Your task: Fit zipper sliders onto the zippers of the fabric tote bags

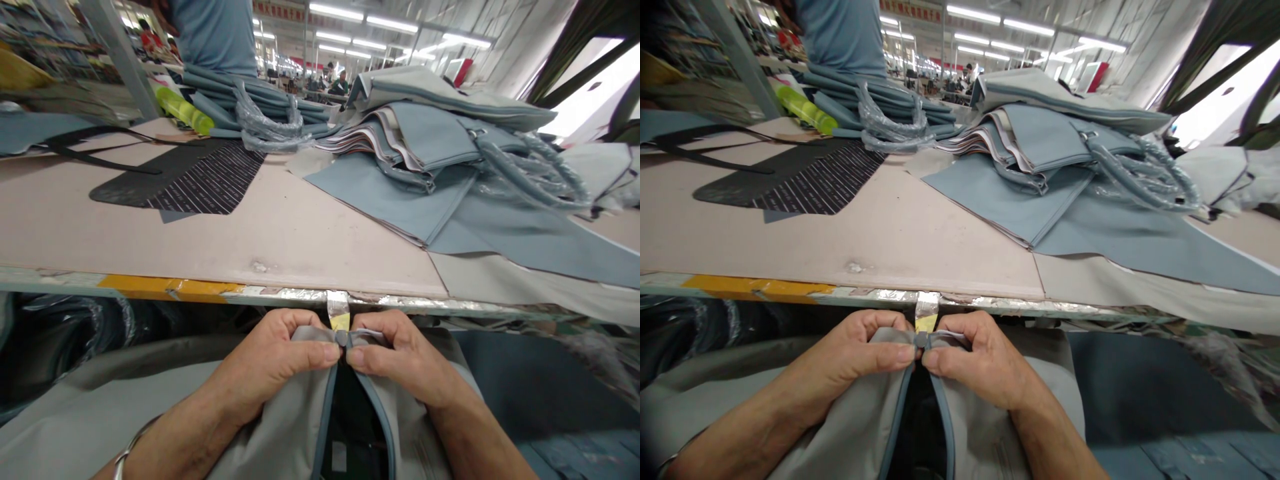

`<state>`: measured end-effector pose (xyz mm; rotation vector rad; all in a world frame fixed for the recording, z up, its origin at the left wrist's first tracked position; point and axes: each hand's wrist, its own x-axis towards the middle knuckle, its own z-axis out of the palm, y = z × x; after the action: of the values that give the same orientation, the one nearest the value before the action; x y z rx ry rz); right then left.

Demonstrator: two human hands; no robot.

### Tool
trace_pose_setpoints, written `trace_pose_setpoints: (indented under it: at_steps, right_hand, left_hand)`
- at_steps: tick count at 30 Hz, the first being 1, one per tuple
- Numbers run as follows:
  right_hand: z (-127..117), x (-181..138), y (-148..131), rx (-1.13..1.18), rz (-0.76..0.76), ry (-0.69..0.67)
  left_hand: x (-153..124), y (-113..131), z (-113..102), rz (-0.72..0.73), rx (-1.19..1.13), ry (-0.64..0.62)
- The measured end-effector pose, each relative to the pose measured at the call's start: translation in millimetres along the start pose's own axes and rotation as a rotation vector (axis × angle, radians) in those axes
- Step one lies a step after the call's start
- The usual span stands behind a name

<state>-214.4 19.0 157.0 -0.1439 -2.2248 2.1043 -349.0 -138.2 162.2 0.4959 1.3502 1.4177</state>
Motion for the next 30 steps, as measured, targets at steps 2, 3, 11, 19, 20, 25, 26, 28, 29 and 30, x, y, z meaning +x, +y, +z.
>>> trace_pose_setpoints:
  at_steps: [2, 3, 11, 19, 20, 25, 26, 28, 29, 30]
  right_hand:
    - [0.8, 0.7, 0.2, 0.010, -0.005, -0.001]
    - [1.1, 1.1, 0.3, 0.012, -0.008, 0.000]
    - [4.1, 1.9, 0.9, 0.036, -0.025, 0.033]
    - [7.2, -0.8, 2.3, 0.015, -0.031, 0.070]
    - [6.8, -0.3, 2.4, 0.011, -0.039, 0.073]
    - [3.8, 3.2, 1.4, 0.017, -0.080, 0.074]
    - [3.5, 3.4, 1.3, 0.013, -0.078, 0.069]
    - [3.0, 3.0, 1.2, -0.002, -0.071, 0.056]
    - [2.8, 2.6, 1.2, -0.016, -0.072, 0.054]
    - [2.6, 2.1, 1.2, -0.033, -0.076, 0.055]
  left_hand:
    - [0.8, -0.9, -1.1, 0.004, 0.019, 0.005]
    - [1.0, -1.1, -1.4, 0.004, 0.025, 0.008]
    - [-0.5, 5.8, -1.0, 0.028, 0.174, 0.020]
    - [-3.4, 8.6, -1.3, 0.107, 0.288, 0.005]
    - [-3.1, 9.6, -1.1, 0.125, 0.294, 0.003]
    - [2.8, 14.9, -1.4, 0.195, 0.260, -0.053]
    - [3.6, 14.7, -1.8, 0.182, 0.248, -0.047]
    - [4.1, 12.8, -3.1, 0.168, 0.246, -0.037]
    - [3.8, 11.3, -3.9, 0.163, 0.242, -0.040]
    - [3.5, 9.8, -4.7, 0.152, 0.228, -0.045]
